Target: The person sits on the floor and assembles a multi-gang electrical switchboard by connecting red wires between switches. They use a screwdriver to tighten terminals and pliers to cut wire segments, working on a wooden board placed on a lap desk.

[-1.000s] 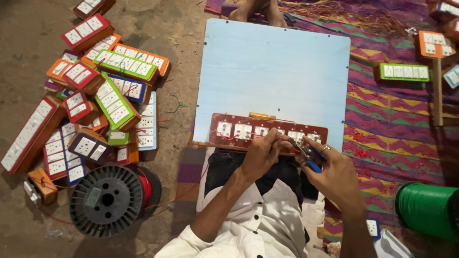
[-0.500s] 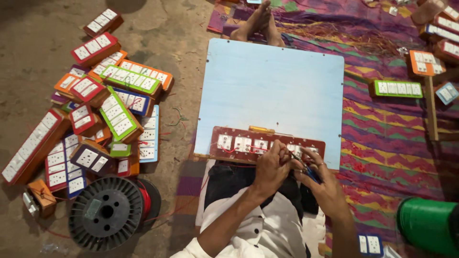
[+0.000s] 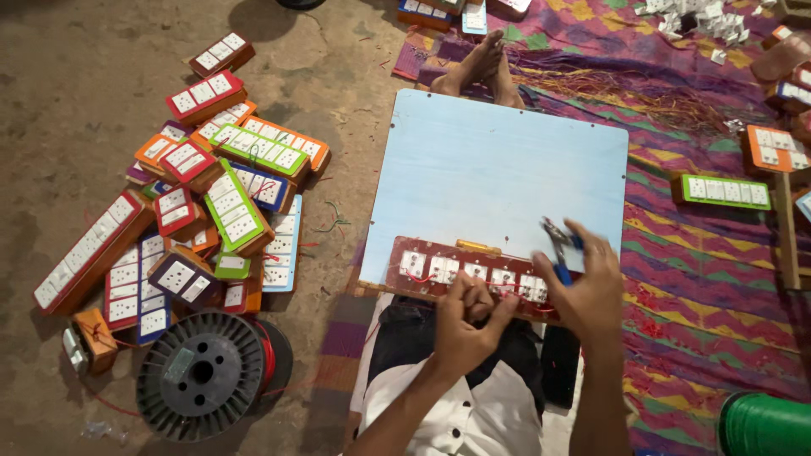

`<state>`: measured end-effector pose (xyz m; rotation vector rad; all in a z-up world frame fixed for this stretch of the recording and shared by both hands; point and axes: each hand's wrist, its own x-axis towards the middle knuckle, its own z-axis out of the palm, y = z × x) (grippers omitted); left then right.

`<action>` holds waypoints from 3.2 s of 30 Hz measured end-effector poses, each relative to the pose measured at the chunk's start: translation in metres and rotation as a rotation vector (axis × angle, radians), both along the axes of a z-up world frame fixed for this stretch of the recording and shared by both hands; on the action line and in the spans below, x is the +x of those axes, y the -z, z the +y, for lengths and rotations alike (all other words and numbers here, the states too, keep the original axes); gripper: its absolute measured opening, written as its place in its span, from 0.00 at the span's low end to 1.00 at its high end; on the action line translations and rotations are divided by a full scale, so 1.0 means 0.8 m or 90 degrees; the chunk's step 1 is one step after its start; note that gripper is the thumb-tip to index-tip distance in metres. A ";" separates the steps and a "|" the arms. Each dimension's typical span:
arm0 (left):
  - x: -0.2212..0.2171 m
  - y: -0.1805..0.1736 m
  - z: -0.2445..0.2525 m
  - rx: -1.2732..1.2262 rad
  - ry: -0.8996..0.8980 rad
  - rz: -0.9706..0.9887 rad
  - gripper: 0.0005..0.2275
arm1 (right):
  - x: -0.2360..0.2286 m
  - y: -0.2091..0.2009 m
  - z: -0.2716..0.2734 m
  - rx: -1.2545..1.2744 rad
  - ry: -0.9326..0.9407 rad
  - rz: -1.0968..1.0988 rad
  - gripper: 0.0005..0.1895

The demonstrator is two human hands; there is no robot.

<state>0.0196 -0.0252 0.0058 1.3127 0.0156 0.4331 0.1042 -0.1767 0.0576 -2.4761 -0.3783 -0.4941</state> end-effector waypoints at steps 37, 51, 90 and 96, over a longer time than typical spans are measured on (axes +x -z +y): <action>0.013 0.028 0.047 0.413 -0.153 -0.069 0.11 | -0.040 0.050 0.063 0.466 -0.337 -0.130 0.18; 0.018 0.006 0.054 0.511 -0.112 -0.118 0.14 | -0.052 0.004 0.047 0.261 -0.471 -0.073 0.15; -0.016 0.011 0.049 0.292 -0.198 -0.035 0.10 | -0.062 0.094 0.034 0.190 -0.160 -0.131 0.13; -0.016 0.006 0.048 0.314 -0.180 -0.023 0.08 | -0.062 0.087 0.036 0.151 -0.154 -0.133 0.12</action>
